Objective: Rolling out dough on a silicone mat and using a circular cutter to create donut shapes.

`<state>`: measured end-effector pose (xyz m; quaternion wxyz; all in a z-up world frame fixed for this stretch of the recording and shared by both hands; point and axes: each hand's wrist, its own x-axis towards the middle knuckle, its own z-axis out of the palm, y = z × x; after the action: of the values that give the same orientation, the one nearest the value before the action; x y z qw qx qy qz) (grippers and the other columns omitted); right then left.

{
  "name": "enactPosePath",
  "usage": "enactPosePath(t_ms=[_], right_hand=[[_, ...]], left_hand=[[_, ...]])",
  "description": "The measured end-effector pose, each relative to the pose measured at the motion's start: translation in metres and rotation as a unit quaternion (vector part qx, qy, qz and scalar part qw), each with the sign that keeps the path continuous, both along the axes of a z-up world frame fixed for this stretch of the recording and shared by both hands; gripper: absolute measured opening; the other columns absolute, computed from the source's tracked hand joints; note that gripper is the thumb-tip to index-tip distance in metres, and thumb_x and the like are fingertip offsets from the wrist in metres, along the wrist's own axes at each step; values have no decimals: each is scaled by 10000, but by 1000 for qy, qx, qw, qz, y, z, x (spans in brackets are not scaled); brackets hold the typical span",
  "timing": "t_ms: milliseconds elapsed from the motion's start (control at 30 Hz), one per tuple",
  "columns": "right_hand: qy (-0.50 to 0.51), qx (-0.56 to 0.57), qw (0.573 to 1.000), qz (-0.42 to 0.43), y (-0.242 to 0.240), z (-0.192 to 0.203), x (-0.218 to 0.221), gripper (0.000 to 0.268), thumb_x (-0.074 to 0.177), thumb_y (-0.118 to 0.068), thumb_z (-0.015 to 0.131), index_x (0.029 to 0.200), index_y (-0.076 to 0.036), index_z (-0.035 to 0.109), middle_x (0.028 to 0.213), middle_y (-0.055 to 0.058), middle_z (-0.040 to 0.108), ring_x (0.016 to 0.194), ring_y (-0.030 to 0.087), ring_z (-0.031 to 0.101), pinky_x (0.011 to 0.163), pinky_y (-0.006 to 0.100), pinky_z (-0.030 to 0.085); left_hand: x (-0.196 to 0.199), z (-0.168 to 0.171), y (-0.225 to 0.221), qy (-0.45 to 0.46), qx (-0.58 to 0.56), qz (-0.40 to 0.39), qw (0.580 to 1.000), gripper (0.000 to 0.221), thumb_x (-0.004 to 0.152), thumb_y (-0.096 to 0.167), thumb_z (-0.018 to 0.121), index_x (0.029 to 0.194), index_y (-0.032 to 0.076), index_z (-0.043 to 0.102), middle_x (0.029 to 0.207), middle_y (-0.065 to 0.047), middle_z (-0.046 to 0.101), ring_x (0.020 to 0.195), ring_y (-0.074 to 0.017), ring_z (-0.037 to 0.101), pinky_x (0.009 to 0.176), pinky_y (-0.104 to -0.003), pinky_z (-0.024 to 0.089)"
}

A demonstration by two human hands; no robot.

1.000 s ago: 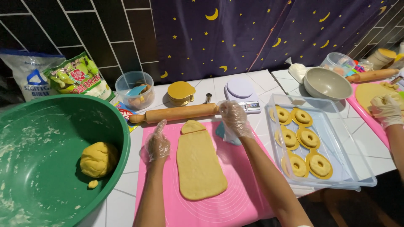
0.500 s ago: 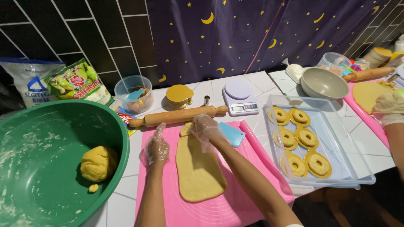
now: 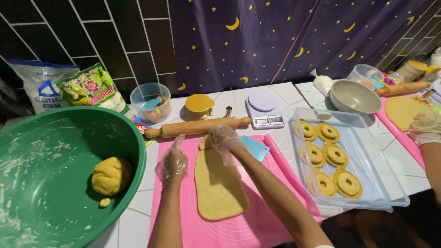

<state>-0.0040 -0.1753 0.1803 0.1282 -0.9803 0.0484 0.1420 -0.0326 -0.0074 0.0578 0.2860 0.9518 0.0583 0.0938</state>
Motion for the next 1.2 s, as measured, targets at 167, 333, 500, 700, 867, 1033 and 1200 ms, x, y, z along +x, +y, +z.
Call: enactPosePath(t_ms=[167, 333, 500, 700, 867, 1033, 1200], right_hand=[[-54, -49, 994, 79, 3, -7, -17, 443, 838, -391, 713, 1275, -333, 671, 1157, 51, 742, 1155, 249, 697, 948, 402, 606], [-75, -38, 984, 156, -19, -29, 11, 389, 898, -311, 693, 1272, -211, 666, 1226, 100, 709, 1215, 283, 661, 1026, 422, 567], [-61, 109, 989, 84, -32, 1, 13, 399, 960, -269, 660, 1342, -154, 650, 1311, 168, 666, 1285, 327, 601, 1084, 455, 517], [-97, 251, 963, 30, -71, -35, 42, 421, 881, -283, 763, 1267, -138, 678, 1146, 167, 728, 1102, 312, 702, 893, 394, 604], [-78, 357, 930, -31, -92, -54, 39, 449, 823, -394, 857, 1176, -142, 740, 992, 52, 767, 876, 160, 734, 715, 255, 637], [-63, 440, 895, -39, -142, -42, 31, 408, 867, -228, 828, 1190, -14, 702, 914, 77, 748, 771, 139, 655, 673, 222, 546], [-114, 503, 853, -80, -196, -28, 30, 367, 841, -115, 849, 1135, 23, 678, 928, 94, 713, 836, 175, 646, 778, 275, 512]], left_hand=[[20, -34, 5, -29, -5, -8, 1000, 677, 932, 120, 540, 1461, 542, 499, 1156, -72, 751, 1033, -333, 723, 927, -455, 573], [40, -66, 6, -52, 2, -17, 999, 671, 921, 131, 556, 1452, 539, 506, 1213, -26, 737, 1039, -325, 724, 933, -464, 576], [55, -87, 7, -82, -24, -23, 996, 637, 913, 169, 570, 1423, 548, 527, 1331, 89, 684, 1066, -313, 711, 941, -471, 571], [54, -91, 10, -71, -22, -29, 997, 617, 915, 175, 571, 1416, 533, 531, 1419, 169, 619, 1108, -300, 702, 962, -466, 568], [52, -82, 9, -56, -32, -29, 997, 617, 943, 163, 539, 1448, 516, 518, 1463, 171, 586, 1130, -318, 694, 980, -470, 552], [58, -97, 11, -57, -12, -33, 998, 604, 934, 184, 546, 1425, 535, 524, 1448, 176, 596, 1123, -324, 695, 977, -475, 555], [57, -96, 11, -60, -8, -29, 998, 585, 929, 207, 553, 1418, 527, 530, 1436, 164, 611, 1123, -316, 697, 982, -472, 557]])
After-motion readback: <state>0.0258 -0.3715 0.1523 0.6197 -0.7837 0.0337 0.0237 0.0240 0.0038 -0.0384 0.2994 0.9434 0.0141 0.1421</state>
